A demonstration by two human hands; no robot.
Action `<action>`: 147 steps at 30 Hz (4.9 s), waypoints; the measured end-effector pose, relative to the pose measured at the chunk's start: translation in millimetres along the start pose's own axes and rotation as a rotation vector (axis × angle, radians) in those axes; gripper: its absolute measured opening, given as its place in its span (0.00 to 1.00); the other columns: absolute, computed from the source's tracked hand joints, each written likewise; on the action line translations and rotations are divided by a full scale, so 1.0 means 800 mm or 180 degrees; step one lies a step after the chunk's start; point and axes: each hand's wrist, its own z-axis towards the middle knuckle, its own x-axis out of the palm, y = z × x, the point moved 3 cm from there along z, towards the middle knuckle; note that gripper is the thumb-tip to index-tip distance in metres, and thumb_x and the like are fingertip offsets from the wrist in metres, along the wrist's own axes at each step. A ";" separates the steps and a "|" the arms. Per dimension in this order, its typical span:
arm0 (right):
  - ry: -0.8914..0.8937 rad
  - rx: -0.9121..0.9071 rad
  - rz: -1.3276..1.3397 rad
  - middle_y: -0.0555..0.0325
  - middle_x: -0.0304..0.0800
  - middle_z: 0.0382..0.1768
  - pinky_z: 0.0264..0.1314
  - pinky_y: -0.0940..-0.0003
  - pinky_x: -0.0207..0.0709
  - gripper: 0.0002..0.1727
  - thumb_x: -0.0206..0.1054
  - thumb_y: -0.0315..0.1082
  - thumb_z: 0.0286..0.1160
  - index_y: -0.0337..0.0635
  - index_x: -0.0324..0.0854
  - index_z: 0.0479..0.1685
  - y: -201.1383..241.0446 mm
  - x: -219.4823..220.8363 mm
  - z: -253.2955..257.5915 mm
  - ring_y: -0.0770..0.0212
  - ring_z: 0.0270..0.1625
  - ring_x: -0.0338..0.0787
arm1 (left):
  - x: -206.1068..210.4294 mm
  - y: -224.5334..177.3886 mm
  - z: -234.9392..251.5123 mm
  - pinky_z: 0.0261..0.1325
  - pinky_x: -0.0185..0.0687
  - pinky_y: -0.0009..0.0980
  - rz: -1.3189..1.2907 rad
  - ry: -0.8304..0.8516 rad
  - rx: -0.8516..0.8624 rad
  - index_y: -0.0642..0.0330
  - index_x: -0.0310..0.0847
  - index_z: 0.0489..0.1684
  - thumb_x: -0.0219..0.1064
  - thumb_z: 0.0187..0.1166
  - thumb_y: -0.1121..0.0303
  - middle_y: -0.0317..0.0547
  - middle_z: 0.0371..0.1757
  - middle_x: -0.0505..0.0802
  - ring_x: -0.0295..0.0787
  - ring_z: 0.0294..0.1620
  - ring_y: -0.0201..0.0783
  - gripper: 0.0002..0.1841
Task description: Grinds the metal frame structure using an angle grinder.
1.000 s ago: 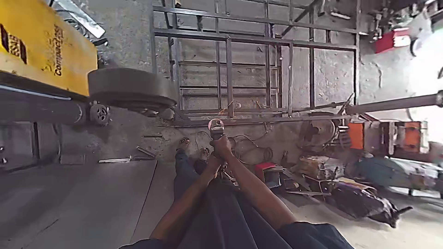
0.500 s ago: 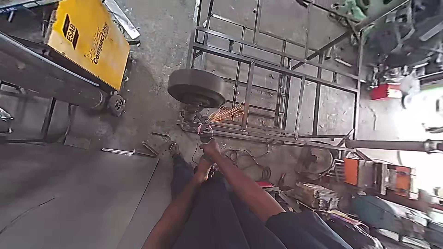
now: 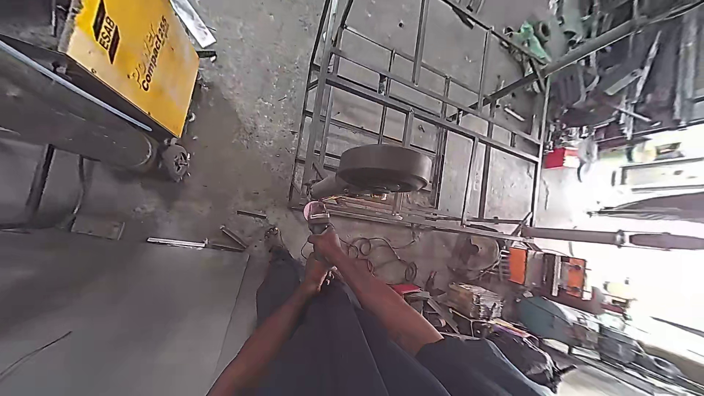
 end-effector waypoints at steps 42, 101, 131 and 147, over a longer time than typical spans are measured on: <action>-0.0476 0.0450 0.1033 0.40 0.88 0.49 0.55 0.45 0.84 0.35 0.83 0.37 0.58 0.33 0.73 0.67 -0.016 -0.003 -0.018 0.46 0.51 0.90 | -0.023 0.002 0.017 0.36 0.89 0.39 0.0887 0.0563 -0.0143 0.71 0.72 0.66 0.81 0.62 0.72 0.53 0.38 0.90 0.89 0.31 0.41 0.31; -0.1826 -0.0471 0.4987 0.45 0.92 0.44 0.45 0.48 0.88 0.36 0.85 0.40 0.45 0.38 0.80 0.61 -0.040 -0.077 0.001 0.50 0.43 0.92 | 0.069 -0.185 0.042 0.39 0.94 0.46 0.3746 0.1670 0.0274 0.61 0.62 0.80 0.88 0.50 0.68 0.60 0.52 0.91 0.94 0.40 0.49 0.50; -0.0425 0.0091 0.7699 0.49 0.89 0.35 0.41 0.57 0.87 0.12 0.65 0.34 0.75 0.35 0.81 0.50 0.096 0.216 -0.005 0.57 0.36 0.90 | -0.161 -0.235 0.032 0.50 0.89 0.52 0.6044 0.1331 -0.0127 0.67 0.75 0.66 0.86 0.45 0.69 0.57 0.48 0.92 0.92 0.45 0.49 0.40; 0.0097 -0.0147 0.8140 0.50 0.88 0.32 0.37 0.60 0.87 0.07 0.62 0.31 0.77 0.37 0.78 0.46 0.079 0.179 0.005 0.57 0.32 0.90 | -0.122 -0.229 0.043 0.54 0.89 0.53 0.6468 0.1025 0.0167 0.67 0.69 0.72 0.87 0.41 0.69 0.58 0.52 0.91 0.92 0.50 0.50 0.48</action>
